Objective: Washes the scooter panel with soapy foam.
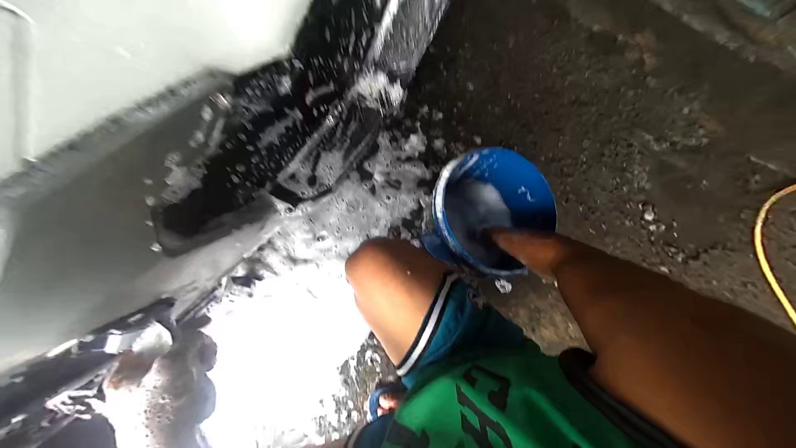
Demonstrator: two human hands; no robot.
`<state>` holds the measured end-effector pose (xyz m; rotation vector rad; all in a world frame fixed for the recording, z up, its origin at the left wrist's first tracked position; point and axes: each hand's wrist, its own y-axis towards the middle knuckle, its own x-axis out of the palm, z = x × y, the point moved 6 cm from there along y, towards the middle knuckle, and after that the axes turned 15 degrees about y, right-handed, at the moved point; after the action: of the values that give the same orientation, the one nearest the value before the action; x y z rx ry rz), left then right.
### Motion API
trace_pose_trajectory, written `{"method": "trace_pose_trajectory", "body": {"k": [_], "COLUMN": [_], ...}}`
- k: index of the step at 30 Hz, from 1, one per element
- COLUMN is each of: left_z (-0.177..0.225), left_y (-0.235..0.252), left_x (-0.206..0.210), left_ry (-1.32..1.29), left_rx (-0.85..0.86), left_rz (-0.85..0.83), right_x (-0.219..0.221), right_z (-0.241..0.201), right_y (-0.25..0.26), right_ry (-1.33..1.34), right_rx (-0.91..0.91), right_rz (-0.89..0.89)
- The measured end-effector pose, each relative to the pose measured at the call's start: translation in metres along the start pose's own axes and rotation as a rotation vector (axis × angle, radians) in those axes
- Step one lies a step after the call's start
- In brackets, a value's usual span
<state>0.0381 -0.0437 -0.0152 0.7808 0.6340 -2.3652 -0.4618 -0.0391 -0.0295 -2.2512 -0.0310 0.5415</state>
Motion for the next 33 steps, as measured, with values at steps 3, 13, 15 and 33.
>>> {"method": "trace_pose_trajectory", "body": {"k": [3,13,15,33], "left_z": [-0.005,-0.027,-0.030,-0.026], "left_y": [0.001,0.012,0.014,0.011], "left_x": [-0.006,-0.004,-0.004,-0.005], "left_ry": [-0.055,-0.038,-0.053,-0.093], "left_rx": [0.071,0.054,0.061,0.039], "left_rz": [-0.039,-0.048,-0.061,-0.053], "right_x": [-0.009,-0.008,-0.025,-0.071], "right_z": [-0.025,0.092,0.101,-0.270], "right_y": [-0.017,0.156,0.155,0.214], "right_ry": [0.084,-0.869,-0.828,-0.350], "right_rx": [0.003,-0.006,-0.061,-0.908], "right_rz": [-0.004,-0.340,-0.303,0.859]}}
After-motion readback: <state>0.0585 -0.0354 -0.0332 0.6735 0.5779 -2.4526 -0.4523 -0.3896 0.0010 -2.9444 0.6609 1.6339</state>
